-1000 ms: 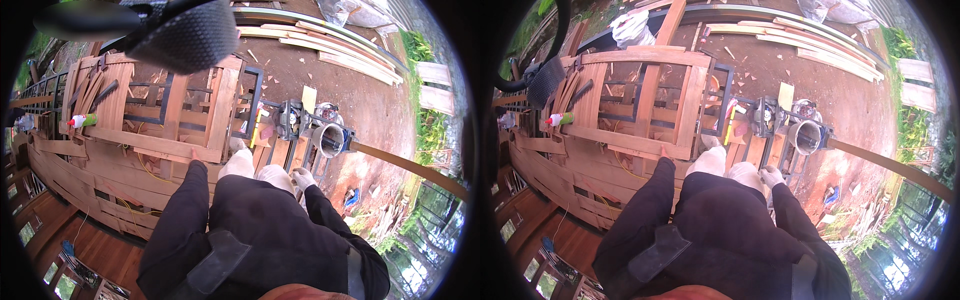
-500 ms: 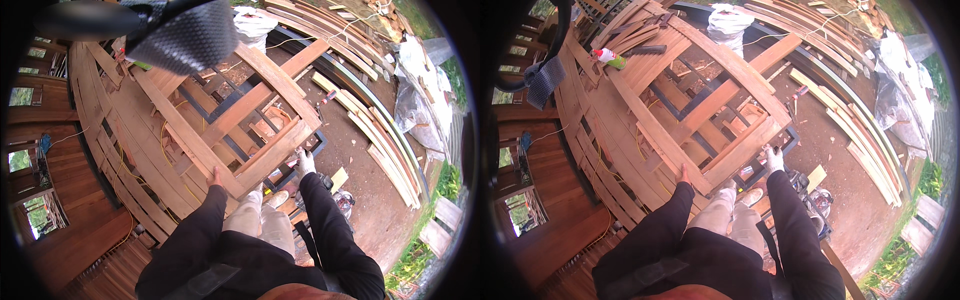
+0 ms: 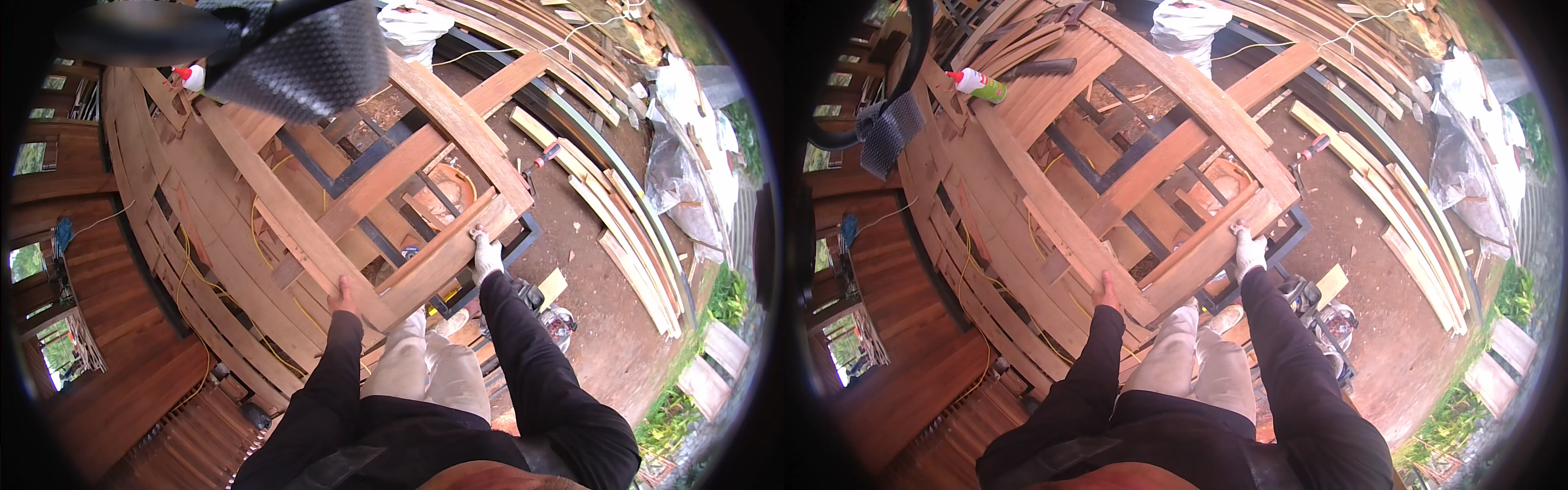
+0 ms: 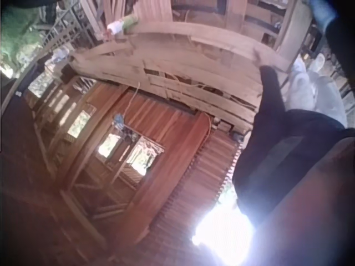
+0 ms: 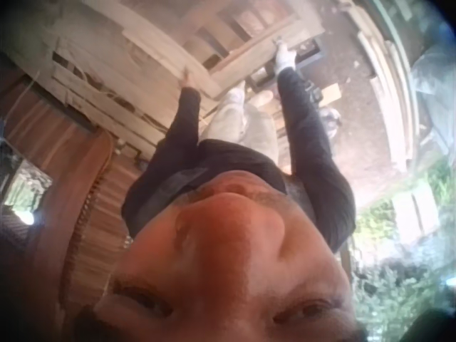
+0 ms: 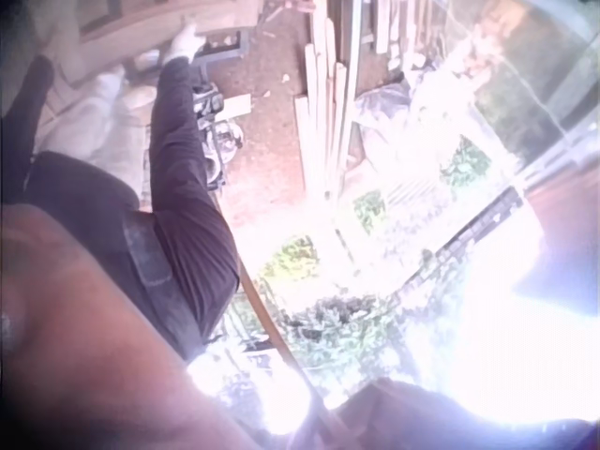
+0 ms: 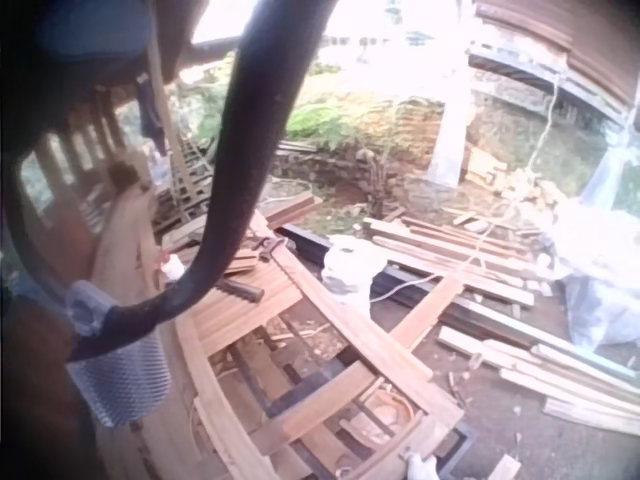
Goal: The person assembles a wooden structure by picking up wooden planks and placing them onto a metal frame. They use a hammer to tap the planks into position and adjust their placement to fit the frame.
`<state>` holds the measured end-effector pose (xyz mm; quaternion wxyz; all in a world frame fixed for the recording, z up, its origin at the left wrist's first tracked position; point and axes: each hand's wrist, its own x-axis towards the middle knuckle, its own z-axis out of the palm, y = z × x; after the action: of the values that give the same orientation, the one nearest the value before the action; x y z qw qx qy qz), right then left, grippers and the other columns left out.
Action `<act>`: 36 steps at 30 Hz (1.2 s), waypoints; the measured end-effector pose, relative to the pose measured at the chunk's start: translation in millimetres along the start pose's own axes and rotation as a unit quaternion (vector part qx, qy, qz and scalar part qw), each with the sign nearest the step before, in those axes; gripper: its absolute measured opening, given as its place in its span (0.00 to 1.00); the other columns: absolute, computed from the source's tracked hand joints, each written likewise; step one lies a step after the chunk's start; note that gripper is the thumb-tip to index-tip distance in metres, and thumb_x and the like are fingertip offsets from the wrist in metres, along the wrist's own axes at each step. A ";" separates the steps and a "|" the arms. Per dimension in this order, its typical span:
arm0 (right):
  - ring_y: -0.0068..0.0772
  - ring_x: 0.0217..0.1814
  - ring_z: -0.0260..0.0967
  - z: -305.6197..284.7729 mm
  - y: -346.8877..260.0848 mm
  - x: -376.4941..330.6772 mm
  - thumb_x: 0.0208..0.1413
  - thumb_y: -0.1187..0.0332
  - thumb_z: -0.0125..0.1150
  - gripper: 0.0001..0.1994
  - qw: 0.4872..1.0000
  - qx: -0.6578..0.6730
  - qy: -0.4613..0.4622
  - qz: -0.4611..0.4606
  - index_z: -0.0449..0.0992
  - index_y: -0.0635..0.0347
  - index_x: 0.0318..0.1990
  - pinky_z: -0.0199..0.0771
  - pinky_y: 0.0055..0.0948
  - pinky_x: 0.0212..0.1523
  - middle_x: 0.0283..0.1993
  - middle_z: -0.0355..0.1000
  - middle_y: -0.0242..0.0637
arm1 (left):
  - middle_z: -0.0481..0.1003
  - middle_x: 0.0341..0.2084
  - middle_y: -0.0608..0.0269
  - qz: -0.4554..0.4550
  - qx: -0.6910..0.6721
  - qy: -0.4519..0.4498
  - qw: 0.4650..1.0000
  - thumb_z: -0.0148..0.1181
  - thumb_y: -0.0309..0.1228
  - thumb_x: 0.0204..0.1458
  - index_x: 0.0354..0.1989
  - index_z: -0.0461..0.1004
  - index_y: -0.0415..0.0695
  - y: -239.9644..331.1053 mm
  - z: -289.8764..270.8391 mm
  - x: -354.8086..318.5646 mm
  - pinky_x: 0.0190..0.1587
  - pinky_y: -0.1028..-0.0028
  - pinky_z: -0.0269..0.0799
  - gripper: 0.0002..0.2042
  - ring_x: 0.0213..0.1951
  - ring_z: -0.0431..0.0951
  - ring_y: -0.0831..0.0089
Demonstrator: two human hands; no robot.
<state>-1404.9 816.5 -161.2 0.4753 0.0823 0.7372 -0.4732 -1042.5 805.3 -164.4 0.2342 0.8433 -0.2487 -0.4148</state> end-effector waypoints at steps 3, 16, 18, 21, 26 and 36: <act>0.42 0.53 0.75 5.4 -8.2 -10.0 0.55 0.48 0.73 0.39 1.000 0.008 0.003 -0.011 0.63 0.67 0.63 0.79 0.51 0.50 0.57 0.71 0.48 | 0.79 0.48 0.36 -0.007 0.024 -0.003 1.000 0.68 0.63 0.52 0.55 0.69 0.21 -4.1 -0.9 12.1 0.49 0.57 0.81 0.47 0.46 0.83 0.51; 0.41 0.54 0.73 31.3 -12.7 -11.9 0.54 0.52 0.76 0.40 0.998 0.054 -0.005 -0.025 0.58 0.70 0.60 0.77 0.43 0.52 0.56 0.69 0.51 | 0.72 0.59 0.40 -0.078 0.018 -0.092 0.993 0.66 0.70 0.48 0.66 0.63 0.31 18.6 -17.5 50.7 0.50 0.46 0.80 0.53 0.54 0.79 0.46; 0.41 0.53 0.74 32.8 -13.2 -14.4 0.54 0.52 0.76 0.41 0.999 0.037 -0.011 -0.009 0.56 0.71 0.62 0.78 0.43 0.51 0.58 0.69 0.51 | 0.69 0.63 0.41 -0.051 0.038 -0.074 0.995 0.66 0.69 0.48 0.68 0.61 0.34 -20.8 -15.1 82.3 0.57 0.44 0.75 0.53 0.59 0.75 0.44; 0.40 0.58 0.71 26.4 -12.0 -12.8 0.54 0.51 0.74 0.41 1.000 0.007 -0.009 -0.021 0.56 0.71 0.62 0.75 0.42 0.57 0.59 0.68 0.52 | 0.63 0.67 0.42 0.143 0.228 0.141 0.953 0.68 0.67 0.48 0.73 0.54 0.37 17.9 4.3 35.9 0.66 0.45 0.64 0.55 0.66 0.66 0.44; 0.41 0.62 0.69 29.7 -16.1 -21.6 0.54 0.55 0.73 0.39 0.999 0.026 -0.020 -0.034 0.57 0.71 0.62 0.70 0.41 0.64 0.62 0.67 0.52 | 0.55 0.72 0.44 0.172 0.280 0.199 0.923 0.70 0.65 0.45 0.79 0.43 0.44 49.9 28.2 13.7 0.69 0.45 0.59 0.61 0.70 0.60 0.47; 0.46 0.60 0.69 21.9 -13.2 -16.0 0.55 0.43 0.69 0.42 0.999 -0.019 -0.039 -0.017 0.57 0.63 0.66 0.73 0.58 0.54 0.64 0.65 0.51 | 0.54 0.73 0.48 0.134 0.266 0.169 0.940 0.70 0.60 0.47 0.79 0.42 0.45 65.9 27.0 0.0 0.64 0.44 0.66 0.58 0.69 0.62 0.48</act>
<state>-1390.2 797.7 -142.8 0.4973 0.0418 0.7281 -0.4699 -1079.3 749.7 -139.5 0.0927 0.8915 -0.4173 -0.1500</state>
